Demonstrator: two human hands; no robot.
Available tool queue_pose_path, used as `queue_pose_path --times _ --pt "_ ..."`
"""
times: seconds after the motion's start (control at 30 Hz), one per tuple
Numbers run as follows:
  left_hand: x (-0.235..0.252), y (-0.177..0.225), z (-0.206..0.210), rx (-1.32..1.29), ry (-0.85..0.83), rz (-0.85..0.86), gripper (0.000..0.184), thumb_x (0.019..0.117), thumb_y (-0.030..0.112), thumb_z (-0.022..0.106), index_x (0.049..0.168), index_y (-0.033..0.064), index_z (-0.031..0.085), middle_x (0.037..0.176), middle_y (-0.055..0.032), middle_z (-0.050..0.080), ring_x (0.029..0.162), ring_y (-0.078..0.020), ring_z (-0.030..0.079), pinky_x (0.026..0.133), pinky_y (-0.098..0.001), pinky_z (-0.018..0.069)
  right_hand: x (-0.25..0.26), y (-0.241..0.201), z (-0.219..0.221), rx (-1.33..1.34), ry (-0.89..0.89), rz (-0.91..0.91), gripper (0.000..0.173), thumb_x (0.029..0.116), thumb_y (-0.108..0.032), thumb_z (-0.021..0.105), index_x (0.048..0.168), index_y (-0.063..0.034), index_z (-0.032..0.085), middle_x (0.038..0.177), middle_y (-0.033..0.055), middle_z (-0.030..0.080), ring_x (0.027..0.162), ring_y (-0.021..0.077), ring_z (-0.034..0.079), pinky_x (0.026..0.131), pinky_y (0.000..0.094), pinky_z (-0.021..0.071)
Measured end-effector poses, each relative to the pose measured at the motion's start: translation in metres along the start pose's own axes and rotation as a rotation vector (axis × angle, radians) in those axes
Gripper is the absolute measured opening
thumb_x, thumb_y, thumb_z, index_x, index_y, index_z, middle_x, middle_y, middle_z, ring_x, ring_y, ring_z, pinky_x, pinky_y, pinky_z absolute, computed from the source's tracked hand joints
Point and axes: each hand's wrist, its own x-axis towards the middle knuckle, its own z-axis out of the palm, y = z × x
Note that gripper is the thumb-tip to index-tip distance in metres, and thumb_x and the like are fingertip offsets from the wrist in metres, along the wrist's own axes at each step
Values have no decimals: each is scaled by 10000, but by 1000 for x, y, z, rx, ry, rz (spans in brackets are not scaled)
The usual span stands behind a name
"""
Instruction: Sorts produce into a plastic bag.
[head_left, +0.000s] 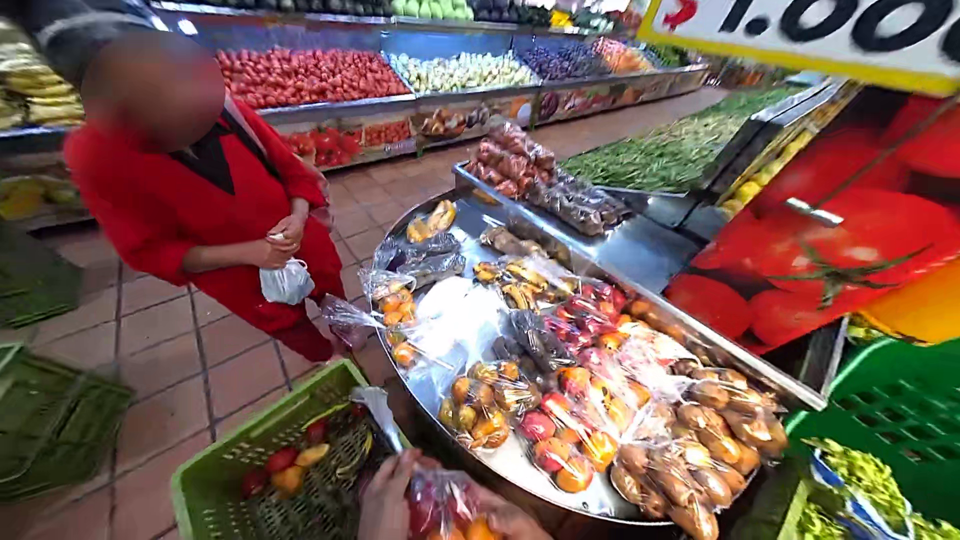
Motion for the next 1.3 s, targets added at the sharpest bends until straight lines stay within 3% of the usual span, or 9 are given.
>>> queue_pose_path --times 0.13,0.3,0.4,0.57,0.7,0.87,1.0,1.17,1.3 --pt "41 -7 71 202 -247 25 498 1072 274 457 1502 24 431 1380 -118 634 1228 -256 636 1017 -463 553 -5 -68 -56 42 174 -302 604 789 -303 825 1356 -229 630 1206 33 726 1077 180 698 931 425 588" --pt "68 -39 55 418 -241 -106 352 1042 167 523 1338 -13 581 1215 -137 719 1039 -289 728 906 -459 616 -39 -231 -177 -220 840 -463 502 732 -472 805 1109 -179 649 895 -30 741 779 90 714 674 324 625" --pt "71 -65 6 489 -34 -278 303 1058 172 514 1296 13 615 1165 -117 736 956 -252 744 843 -417 627 -24 -304 -264 -314 956 -465 310 967 -274 479 1252 -166 537 998 -28 702 868 86 695 726 325 621" --pt "109 -68 -14 437 228 -339 280 1078 181 512 1262 10 636 1116 -127 737 870 -247 742 775 -411 630 11 -334 -361 -626 1048 -148 447 1002 -293 591 1430 -172 548 1163 65 692 934 184 701 751 428 616" --pt "189 -42 18 469 259 -282 293 1082 191 513 1293 29 637 1172 -108 731 910 -220 741 812 -399 620 18 -333 -333 -1439 1222 57 447 1025 -415 599 1252 -44 702 1231 266 679 1132 455 651 943 718 477" --pt "285 -53 45 526 376 -205 302 1047 182 587 1322 64 629 1212 -150 688 923 -268 724 813 -476 612 -1 -293 -285 -1519 1293 -147 382 1032 -252 580 1228 65 663 1228 304 643 1093 418 656 964 583 518" --pt "326 -58 63 689 476 -211 454 952 384 735 1269 71 653 1112 -131 738 925 -290 730 852 -533 592 20 -256 -235 -1552 965 -369 304 1009 -183 582 1096 86 694 988 235 709 863 284 703 810 458 592" --pt "332 -42 88 708 412 -181 282 1017 322 646 1119 74 732 1005 -137 714 869 -277 670 813 -515 541 104 -233 -191 -1410 559 -509 309 991 -284 588 996 -21 750 843 49 729 723 80 679 678 289 600" --pt "263 -5 107 1002 25 274 213 1023 197 593 982 16 699 1189 -106 679 1127 -226 650 989 -463 545 188 -240 -159 -1422 218 -356 442 955 -368 665 1292 -83 667 1173 55 716 1033 170 694 887 421 603"
